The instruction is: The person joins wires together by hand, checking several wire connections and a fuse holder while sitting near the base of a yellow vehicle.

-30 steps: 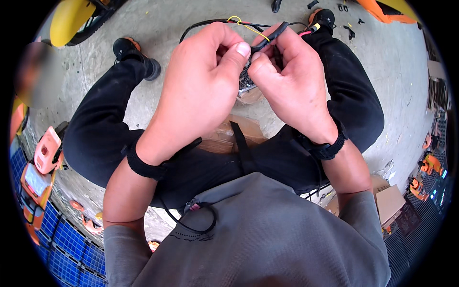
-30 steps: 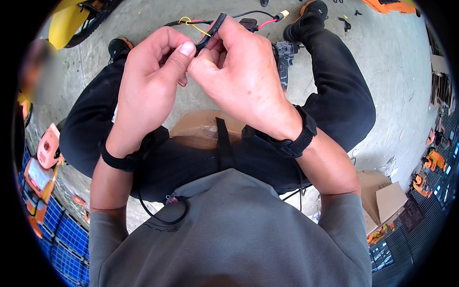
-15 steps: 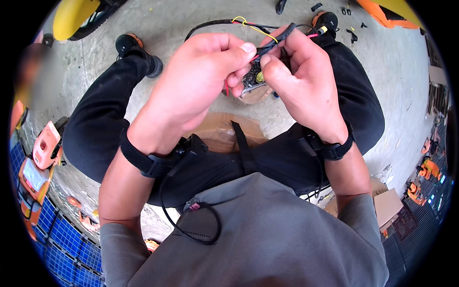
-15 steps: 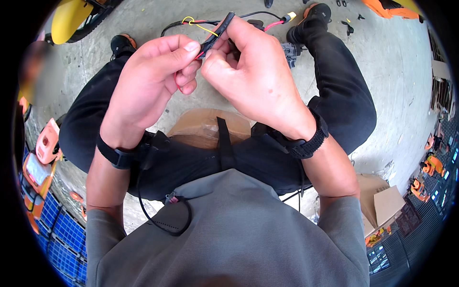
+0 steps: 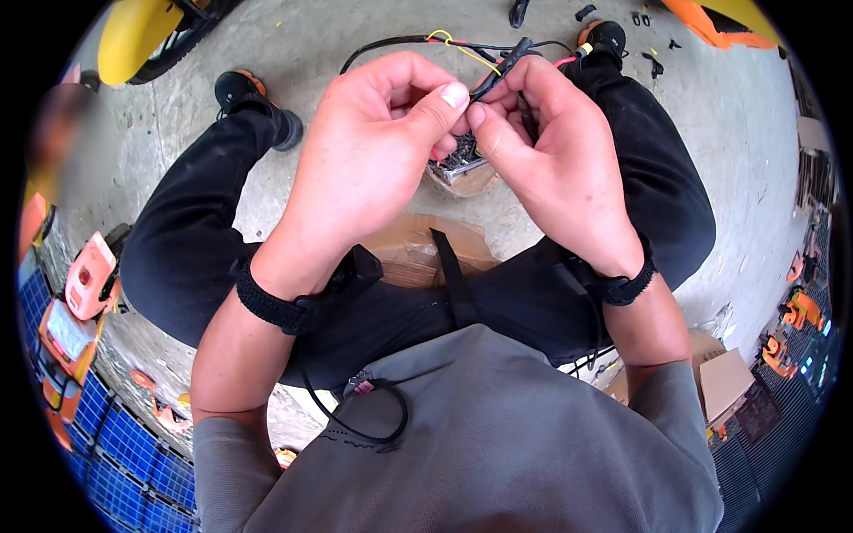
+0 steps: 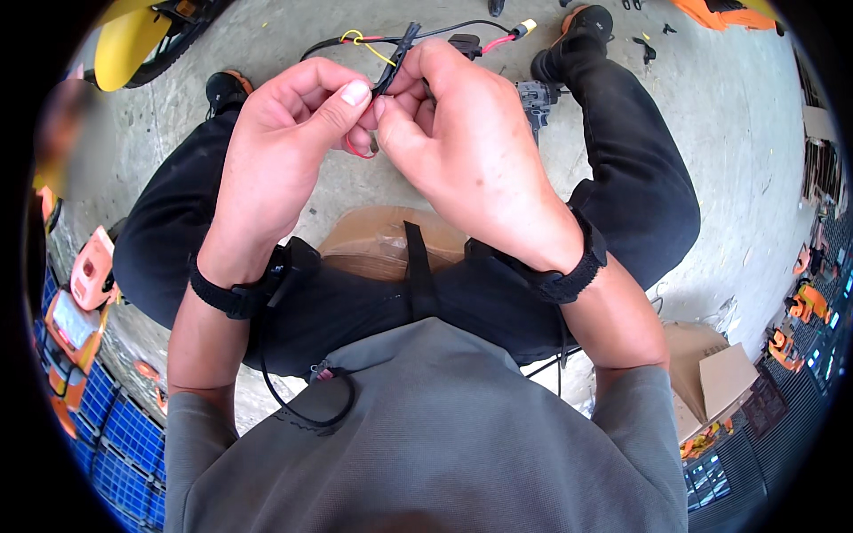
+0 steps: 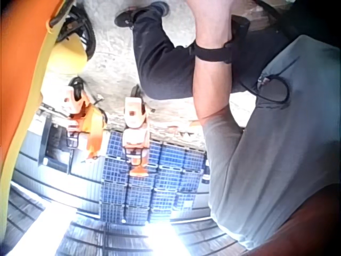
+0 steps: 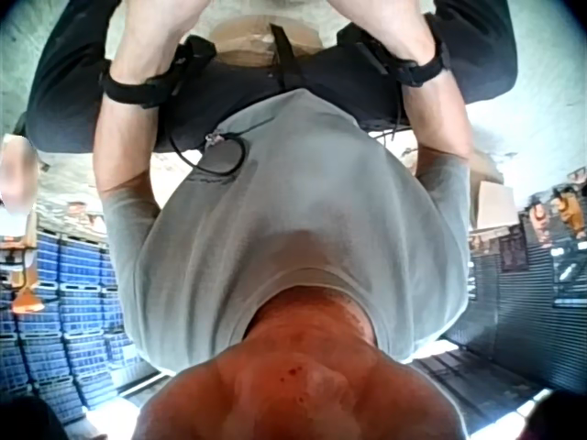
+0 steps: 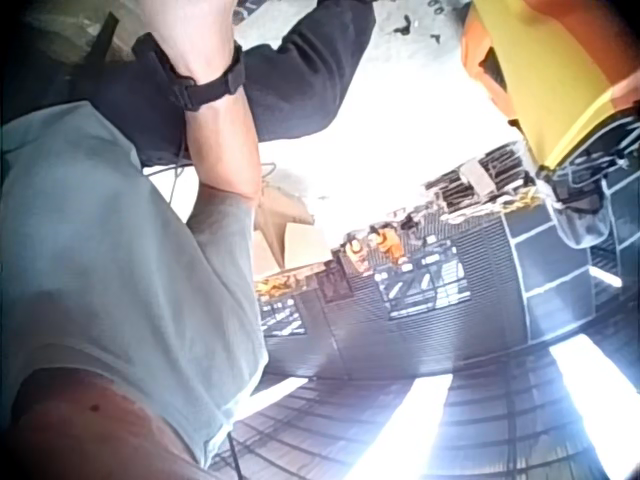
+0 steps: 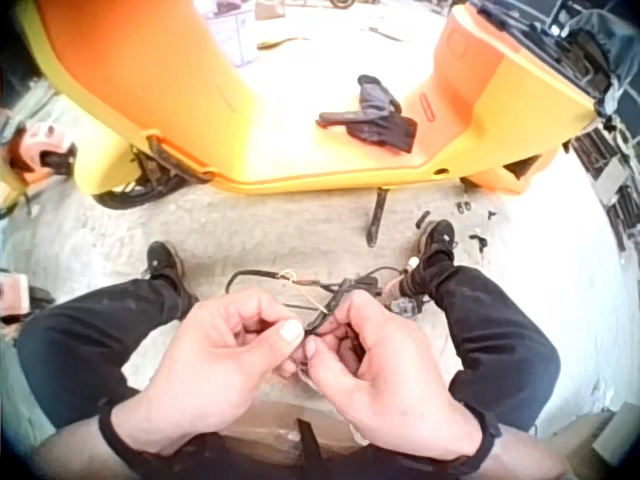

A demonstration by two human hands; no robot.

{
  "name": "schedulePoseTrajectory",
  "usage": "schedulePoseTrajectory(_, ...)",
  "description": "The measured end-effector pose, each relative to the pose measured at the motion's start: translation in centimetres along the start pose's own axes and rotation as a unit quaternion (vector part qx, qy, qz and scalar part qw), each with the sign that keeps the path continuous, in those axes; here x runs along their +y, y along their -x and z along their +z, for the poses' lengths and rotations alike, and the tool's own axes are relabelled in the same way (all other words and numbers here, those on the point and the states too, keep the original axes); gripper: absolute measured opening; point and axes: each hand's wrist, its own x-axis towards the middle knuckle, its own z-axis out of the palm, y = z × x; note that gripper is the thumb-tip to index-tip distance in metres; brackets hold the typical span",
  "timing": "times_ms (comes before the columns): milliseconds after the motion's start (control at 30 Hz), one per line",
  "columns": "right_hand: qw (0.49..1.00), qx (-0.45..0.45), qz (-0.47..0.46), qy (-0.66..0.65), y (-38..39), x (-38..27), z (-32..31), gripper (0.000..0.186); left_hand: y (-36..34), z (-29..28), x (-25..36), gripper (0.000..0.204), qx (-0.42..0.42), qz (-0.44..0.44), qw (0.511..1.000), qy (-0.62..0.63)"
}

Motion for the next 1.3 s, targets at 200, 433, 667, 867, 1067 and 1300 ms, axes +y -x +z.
schedulePoseTrajectory(200,0.989,0.034,-0.086,0.119,0.1,0.2,0.5,0.015,0.3,0.4,0.4,0.021,0.024,-0.016,0.993,-0.116)
schedulePoseTrajectory(433,0.981,0.044,-0.114,0.149,0.1,0.3,1.0,0.014,0.1,-0.1,0.6,0.027,-0.034,-0.112,0.990,0.073)
schedulePoseTrajectory(667,0.981,0.028,-0.096,0.169,-0.3,0.3,-0.2,0.012,0.6,0.2,1.4,0.008,-0.035,-0.042,0.995,-0.083)
schedulePoseTrajectory(867,0.978,-0.012,-0.078,0.193,-0.6,0.1,-1.4,0.011,0.3,0.5,0.5,0.023,0.018,0.317,0.864,-0.391)
schedulePoseTrajectory(1067,0.979,-0.017,-0.074,0.187,-0.5,-0.2,-1.8,0.011,0.3,1.0,0.6,0.020,0.047,0.368,0.800,-0.471)
schedulePoseTrajectory(1300,0.993,0.019,-0.094,0.071,-0.3,0.6,-0.6,0.011,-0.5,1.1,-0.6,0.015,0.096,0.409,0.791,-0.444)
